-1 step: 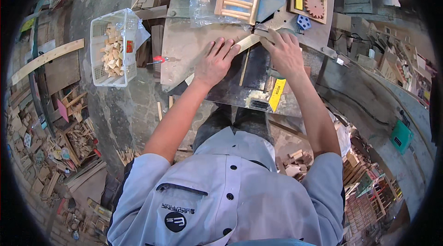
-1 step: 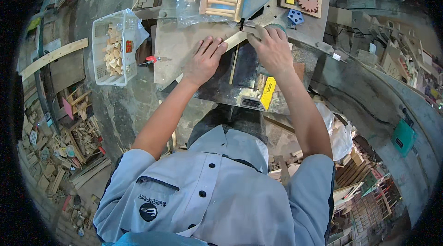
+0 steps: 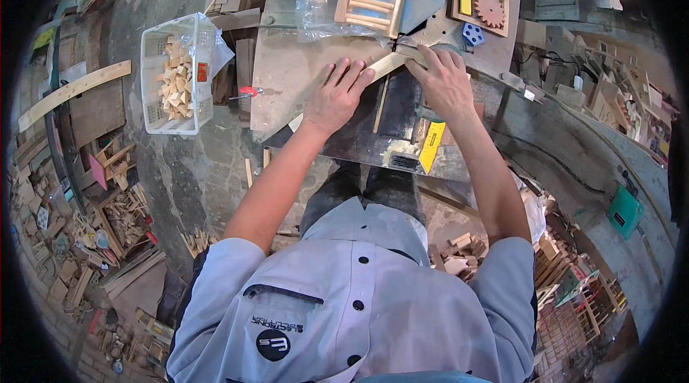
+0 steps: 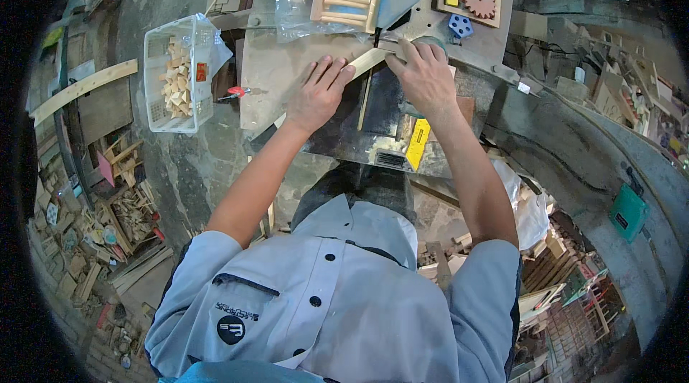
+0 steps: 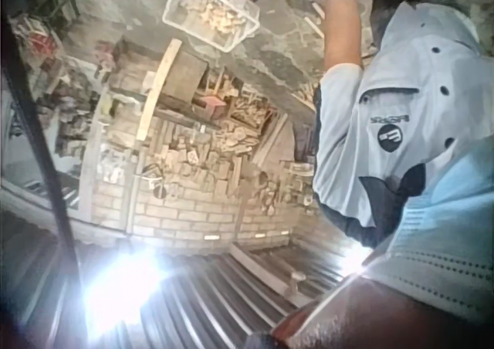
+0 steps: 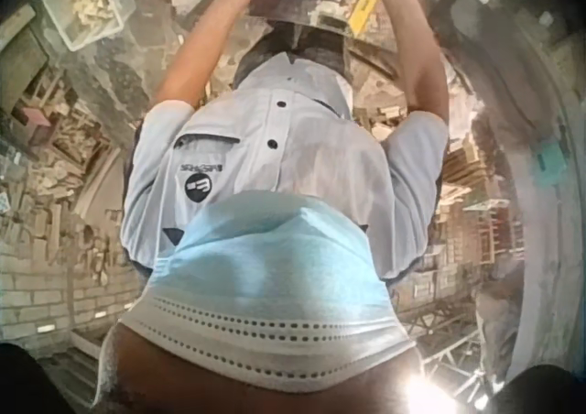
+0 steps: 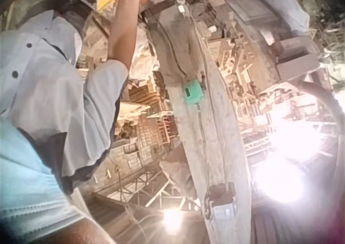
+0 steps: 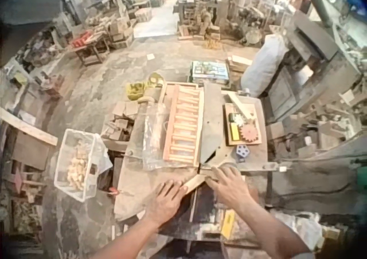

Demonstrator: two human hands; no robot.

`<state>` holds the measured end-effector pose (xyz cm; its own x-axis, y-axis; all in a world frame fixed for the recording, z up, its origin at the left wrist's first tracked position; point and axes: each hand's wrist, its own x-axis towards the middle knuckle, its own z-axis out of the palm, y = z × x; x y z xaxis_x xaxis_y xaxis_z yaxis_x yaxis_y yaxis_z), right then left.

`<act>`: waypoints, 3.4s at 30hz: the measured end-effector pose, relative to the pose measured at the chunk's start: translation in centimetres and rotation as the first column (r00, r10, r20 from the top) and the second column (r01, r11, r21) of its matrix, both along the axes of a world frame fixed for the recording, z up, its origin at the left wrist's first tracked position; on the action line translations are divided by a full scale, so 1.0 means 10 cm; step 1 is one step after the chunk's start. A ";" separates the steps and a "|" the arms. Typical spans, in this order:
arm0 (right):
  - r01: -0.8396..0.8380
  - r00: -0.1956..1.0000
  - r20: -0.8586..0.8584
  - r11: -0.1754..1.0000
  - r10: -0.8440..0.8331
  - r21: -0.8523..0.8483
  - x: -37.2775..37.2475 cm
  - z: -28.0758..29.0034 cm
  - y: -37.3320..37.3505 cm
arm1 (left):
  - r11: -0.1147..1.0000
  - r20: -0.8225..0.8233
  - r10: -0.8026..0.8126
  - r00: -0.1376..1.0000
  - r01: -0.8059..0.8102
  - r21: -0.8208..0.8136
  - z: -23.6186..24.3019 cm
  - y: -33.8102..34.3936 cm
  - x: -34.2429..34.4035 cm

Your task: Measuring and inspecting wooden pieces on a workbench in a workshop.

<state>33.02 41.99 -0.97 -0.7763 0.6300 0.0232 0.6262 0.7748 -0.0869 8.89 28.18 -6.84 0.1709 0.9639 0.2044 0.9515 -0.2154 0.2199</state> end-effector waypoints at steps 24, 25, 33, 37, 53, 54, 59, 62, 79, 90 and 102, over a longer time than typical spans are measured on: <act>0.032 0.987 0.157 0.999 -0.034 0.014 -0.09 0.09 0.04 | 0.998 0.008 -0.026 1.000 0.025 0.055 -0.05 0.08 -0.06; 0.033 0.987 0.155 0.999 -0.036 0.027 -0.09 0.09 0.03 | 0.999 0.005 -0.027 1.000 0.026 0.044 -0.05 0.08 -0.06; 0.048 0.985 0.166 0.998 -0.054 0.040 -0.10 0.11 0.01 | 0.995 0.004 -0.040 0.999 0.039 0.092 -0.05 0.10 -0.07; 0.073 0.984 0.161 0.996 -0.082 0.058 -0.10 0.11 -0.01 | 0.988 0.001 -0.047 0.999 0.047 0.148 -0.05 0.13 -0.06; 0.029 0.994 0.106 0.997 -0.037 0.076 -0.12 0.08 -0.01 | 0.986 -0.020 -0.022 1.000 0.025 0.163 -0.01 0.11 -0.06; 0.037 0.996 0.074 0.995 -0.044 0.089 -0.13 0.07 -0.01 | 0.987 -0.021 -0.026 0.999 0.029 0.157 -0.01 0.11 -0.06; -0.011 0.998 0.067 0.992 0.003 0.127 -0.13 0.08 -0.21 | 0.984 0.013 -0.032 0.999 0.029 0.175 0.13 0.10 -0.05; -0.021 0.998 0.065 1.000 0.021 -0.001 -0.11 0.09 -0.56 | 0.978 0.062 0.075 0.995 -0.061 -0.201 0.35 0.02 -0.05; -0.082 0.983 -0.168 0.997 0.079 -0.008 -0.27 -0.07 -0.42 | 0.868 0.444 0.249 0.861 0.005 -0.497 0.63 -0.38 -0.15; -0.014 0.990 -0.139 0.997 0.025 0.081 -0.38 -0.23 -0.19 | 0.967 0.262 0.239 0.935 -0.204 -0.153 0.17 -0.30 -0.09; 0.234 0.964 -0.135 0.972 -0.231 0.008 -0.39 -0.12 -0.15 | 0.981 0.246 0.189 0.951 -0.174 -0.081 0.12 -0.17 0.01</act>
